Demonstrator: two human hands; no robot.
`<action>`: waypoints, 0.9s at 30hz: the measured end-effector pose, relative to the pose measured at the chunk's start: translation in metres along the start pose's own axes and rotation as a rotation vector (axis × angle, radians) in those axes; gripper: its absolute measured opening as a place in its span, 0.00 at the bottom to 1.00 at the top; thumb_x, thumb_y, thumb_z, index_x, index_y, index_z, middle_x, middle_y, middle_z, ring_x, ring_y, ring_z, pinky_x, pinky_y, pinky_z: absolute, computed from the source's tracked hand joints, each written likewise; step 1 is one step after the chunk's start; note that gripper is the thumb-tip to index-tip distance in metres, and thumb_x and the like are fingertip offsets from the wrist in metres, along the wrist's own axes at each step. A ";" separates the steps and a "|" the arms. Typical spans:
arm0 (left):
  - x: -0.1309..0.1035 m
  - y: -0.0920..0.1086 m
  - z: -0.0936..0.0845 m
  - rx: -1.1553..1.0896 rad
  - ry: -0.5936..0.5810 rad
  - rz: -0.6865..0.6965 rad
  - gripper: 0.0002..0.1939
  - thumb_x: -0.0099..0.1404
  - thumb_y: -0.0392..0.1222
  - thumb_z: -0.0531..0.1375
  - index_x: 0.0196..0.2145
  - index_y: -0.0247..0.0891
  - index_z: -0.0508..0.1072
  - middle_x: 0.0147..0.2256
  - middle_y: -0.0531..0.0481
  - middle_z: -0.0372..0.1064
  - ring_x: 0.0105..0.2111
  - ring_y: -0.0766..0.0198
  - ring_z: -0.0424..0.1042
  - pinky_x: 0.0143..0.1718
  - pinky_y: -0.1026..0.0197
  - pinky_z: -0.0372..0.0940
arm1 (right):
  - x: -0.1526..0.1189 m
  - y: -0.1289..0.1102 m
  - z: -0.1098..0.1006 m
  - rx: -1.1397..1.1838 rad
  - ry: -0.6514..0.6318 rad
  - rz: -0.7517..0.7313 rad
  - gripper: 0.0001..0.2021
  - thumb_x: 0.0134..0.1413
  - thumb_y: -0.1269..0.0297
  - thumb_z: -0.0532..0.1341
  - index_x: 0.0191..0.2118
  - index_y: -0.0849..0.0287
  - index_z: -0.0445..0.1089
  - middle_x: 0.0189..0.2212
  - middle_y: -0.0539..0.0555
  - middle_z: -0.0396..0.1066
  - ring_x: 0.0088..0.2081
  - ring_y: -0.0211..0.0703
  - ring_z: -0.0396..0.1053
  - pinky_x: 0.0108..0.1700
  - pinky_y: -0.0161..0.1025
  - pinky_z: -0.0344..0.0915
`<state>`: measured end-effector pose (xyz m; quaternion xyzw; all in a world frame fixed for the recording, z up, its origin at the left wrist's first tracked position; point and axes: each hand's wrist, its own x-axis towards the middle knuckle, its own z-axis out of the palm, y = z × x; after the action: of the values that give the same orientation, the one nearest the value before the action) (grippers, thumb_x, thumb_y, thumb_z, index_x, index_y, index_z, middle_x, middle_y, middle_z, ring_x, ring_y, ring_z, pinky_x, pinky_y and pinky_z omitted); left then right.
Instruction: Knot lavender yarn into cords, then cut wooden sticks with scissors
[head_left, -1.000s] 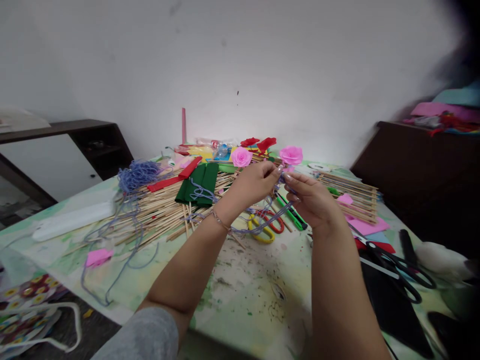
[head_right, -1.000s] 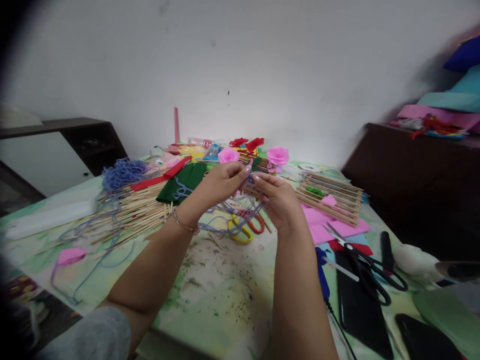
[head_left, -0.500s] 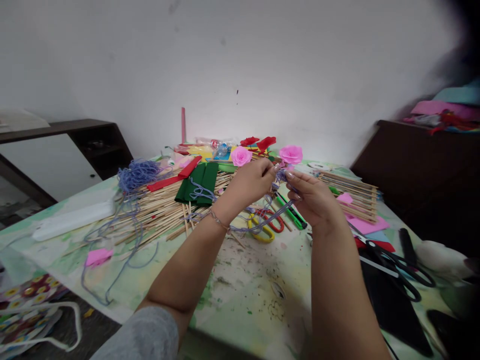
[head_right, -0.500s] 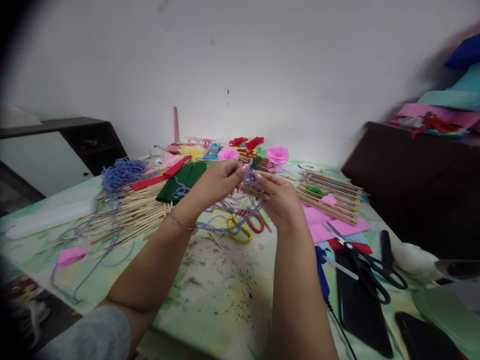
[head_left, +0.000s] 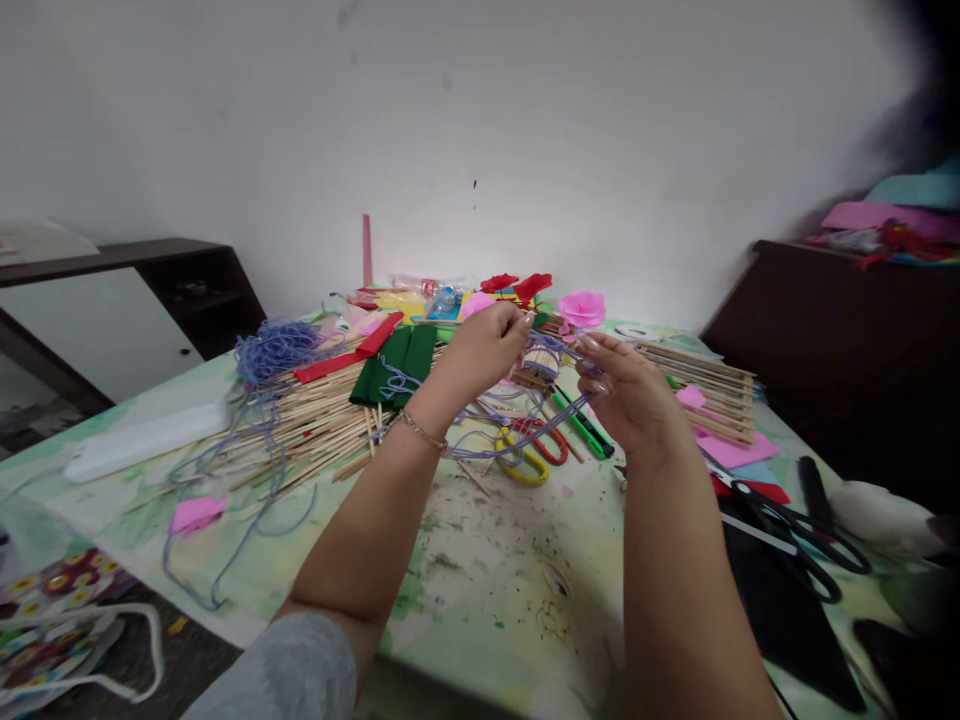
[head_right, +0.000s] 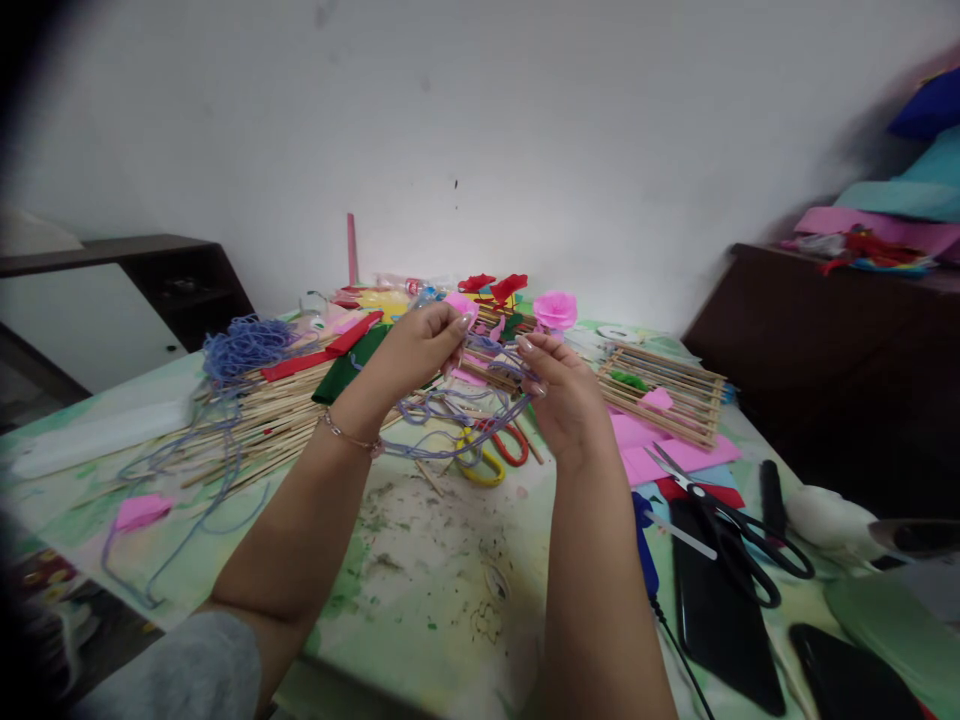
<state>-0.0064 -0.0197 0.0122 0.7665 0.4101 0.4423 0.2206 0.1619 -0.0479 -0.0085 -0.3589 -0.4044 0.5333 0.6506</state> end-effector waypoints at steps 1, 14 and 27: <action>0.000 0.000 -0.002 -0.008 0.000 0.003 0.15 0.67 0.44 0.50 0.23 0.39 0.58 0.18 0.53 0.62 0.20 0.69 0.60 0.25 0.62 0.55 | 0.000 0.000 -0.001 -0.002 0.002 -0.002 0.11 0.36 0.70 0.69 0.28 0.57 0.68 0.27 0.48 0.64 0.25 0.30 0.57 0.20 0.31 0.47; -0.001 -0.011 0.012 -0.079 -0.325 -0.125 0.28 0.65 0.64 0.43 0.34 0.38 0.69 0.34 0.45 0.72 0.24 0.64 0.71 0.23 0.63 0.62 | 0.001 0.002 0.000 -0.035 0.011 -0.021 0.12 0.33 0.72 0.69 0.28 0.58 0.68 0.28 0.49 0.64 0.24 0.30 0.56 0.21 0.33 0.49; -0.001 -0.010 0.026 -0.270 -0.633 -0.072 0.16 0.63 0.51 0.55 0.31 0.34 0.71 0.22 0.55 0.57 0.20 0.73 0.54 0.22 0.67 0.52 | 0.000 -0.001 -0.004 -0.027 0.028 -0.001 0.11 0.33 0.71 0.68 0.27 0.58 0.68 0.24 0.46 0.64 0.21 0.29 0.54 0.20 0.31 0.50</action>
<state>0.0111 -0.0143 -0.0085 0.8146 0.2859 0.2247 0.4519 0.1664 -0.0485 -0.0089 -0.3749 -0.4029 0.5223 0.6514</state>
